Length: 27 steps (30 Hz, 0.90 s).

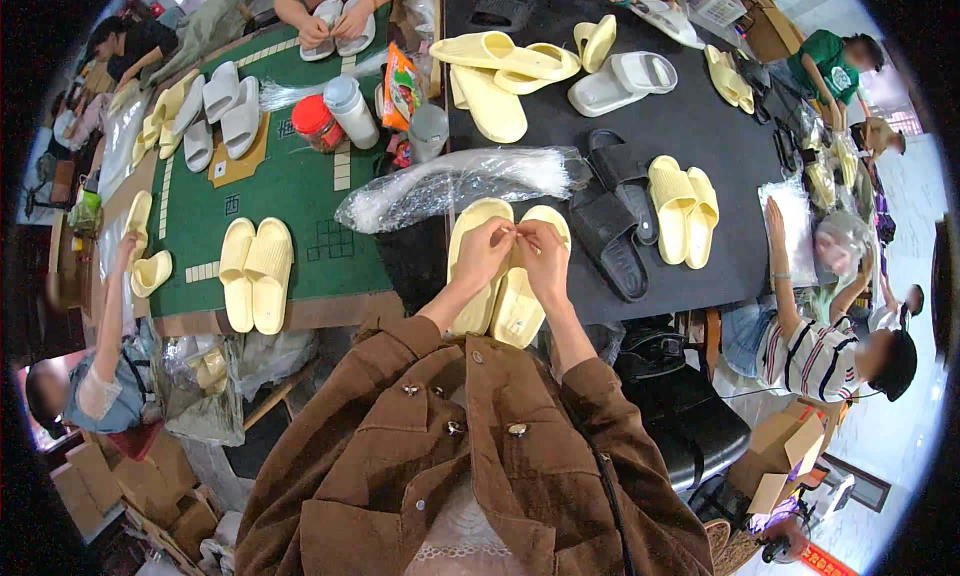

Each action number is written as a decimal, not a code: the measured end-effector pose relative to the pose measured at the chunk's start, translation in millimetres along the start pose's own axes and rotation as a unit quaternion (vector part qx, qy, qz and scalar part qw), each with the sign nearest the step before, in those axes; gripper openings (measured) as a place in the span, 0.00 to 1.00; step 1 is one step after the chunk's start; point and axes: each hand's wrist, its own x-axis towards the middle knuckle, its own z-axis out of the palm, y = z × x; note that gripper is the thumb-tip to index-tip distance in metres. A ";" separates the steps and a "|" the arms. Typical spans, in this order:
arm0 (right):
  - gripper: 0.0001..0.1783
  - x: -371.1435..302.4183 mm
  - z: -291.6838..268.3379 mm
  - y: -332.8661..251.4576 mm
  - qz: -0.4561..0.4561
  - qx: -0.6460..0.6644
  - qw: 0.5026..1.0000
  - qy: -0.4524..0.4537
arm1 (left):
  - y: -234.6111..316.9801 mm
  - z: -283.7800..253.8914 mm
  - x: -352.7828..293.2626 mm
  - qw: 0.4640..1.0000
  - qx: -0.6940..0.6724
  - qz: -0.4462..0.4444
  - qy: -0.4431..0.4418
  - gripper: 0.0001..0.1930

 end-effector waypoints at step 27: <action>0.10 3.3 4.0 -0.7 0.065 -0.039 0.997 -0.010 | -2.7 4.8 -6.1 0.996 -0.053 0.055 0.045 0.08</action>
